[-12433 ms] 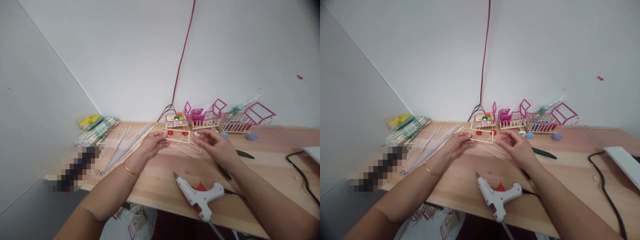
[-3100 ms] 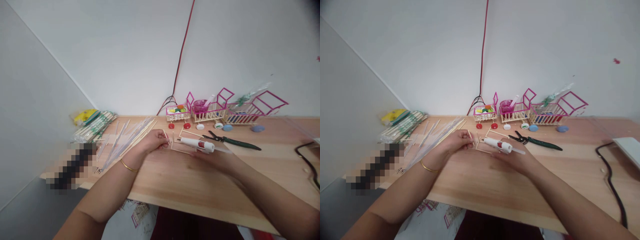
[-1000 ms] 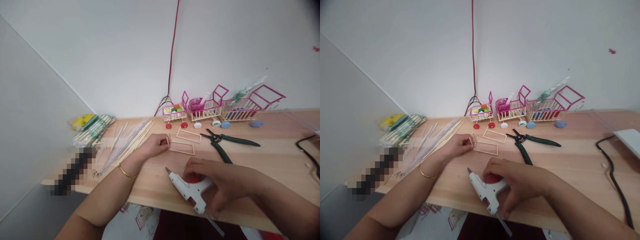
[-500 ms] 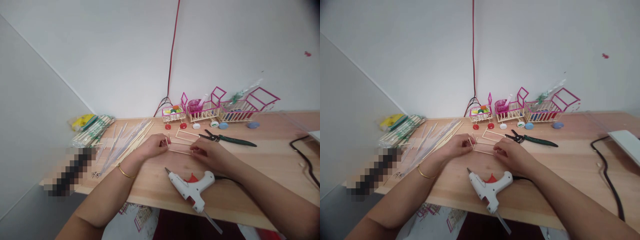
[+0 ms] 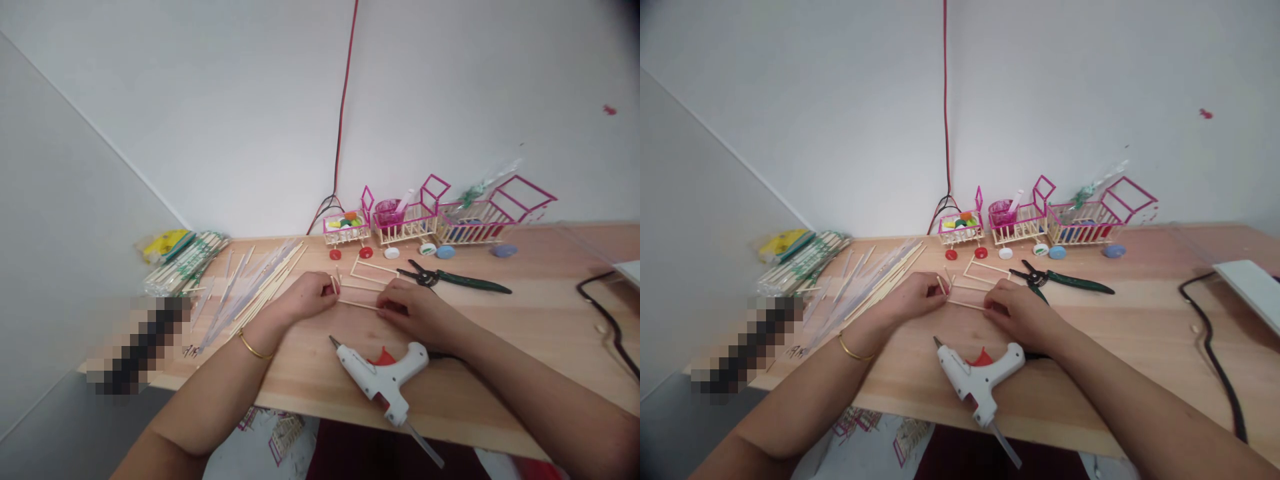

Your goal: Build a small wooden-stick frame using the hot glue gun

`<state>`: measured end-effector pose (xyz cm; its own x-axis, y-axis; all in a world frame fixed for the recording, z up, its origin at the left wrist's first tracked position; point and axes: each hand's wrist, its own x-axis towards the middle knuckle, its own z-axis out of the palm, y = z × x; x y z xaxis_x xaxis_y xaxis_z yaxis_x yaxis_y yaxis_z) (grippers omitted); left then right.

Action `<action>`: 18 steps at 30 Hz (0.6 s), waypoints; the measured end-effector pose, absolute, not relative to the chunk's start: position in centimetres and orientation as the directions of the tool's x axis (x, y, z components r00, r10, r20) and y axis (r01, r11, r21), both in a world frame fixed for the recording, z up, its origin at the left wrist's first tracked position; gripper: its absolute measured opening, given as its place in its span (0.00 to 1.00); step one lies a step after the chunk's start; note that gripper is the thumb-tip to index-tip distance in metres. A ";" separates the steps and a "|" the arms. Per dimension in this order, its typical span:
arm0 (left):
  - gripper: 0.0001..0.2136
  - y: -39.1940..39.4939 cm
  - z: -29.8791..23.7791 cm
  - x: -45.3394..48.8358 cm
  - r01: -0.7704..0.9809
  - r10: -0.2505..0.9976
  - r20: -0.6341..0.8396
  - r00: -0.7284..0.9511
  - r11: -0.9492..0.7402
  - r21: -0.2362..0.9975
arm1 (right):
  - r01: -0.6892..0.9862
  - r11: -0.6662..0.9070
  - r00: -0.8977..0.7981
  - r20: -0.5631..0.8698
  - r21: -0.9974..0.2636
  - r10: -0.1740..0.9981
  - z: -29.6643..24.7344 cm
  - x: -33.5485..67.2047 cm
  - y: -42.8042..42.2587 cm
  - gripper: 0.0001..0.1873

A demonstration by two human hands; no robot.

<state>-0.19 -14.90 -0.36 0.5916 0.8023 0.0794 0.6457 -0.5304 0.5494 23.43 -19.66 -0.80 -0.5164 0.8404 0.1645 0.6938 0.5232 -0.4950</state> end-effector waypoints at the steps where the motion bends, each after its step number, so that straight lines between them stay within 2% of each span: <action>1: 0.06 -14.9 -0.4 -0.2 0.646 0.802 0.080 0.592 -0.532 0.548 | 0.692 0.524 -0.518 0.163 -0.497 0.840 -0.7 23.4 -19.7 0.08; 18: 0.06 -15.1 -0.2 0.0 0.653 0.786 0.111 0.609 -0.575 0.492 | 0.690 0.528 -0.527 0.156 -0.496 0.835 -0.2 23.1 -19.8 0.08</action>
<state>-0.05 -15.08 -0.17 0.6085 0.7857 0.1110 0.6533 -0.5755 0.4920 23.09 -19.84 -0.23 -0.5270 0.8355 0.1558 0.6898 0.5275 -0.4958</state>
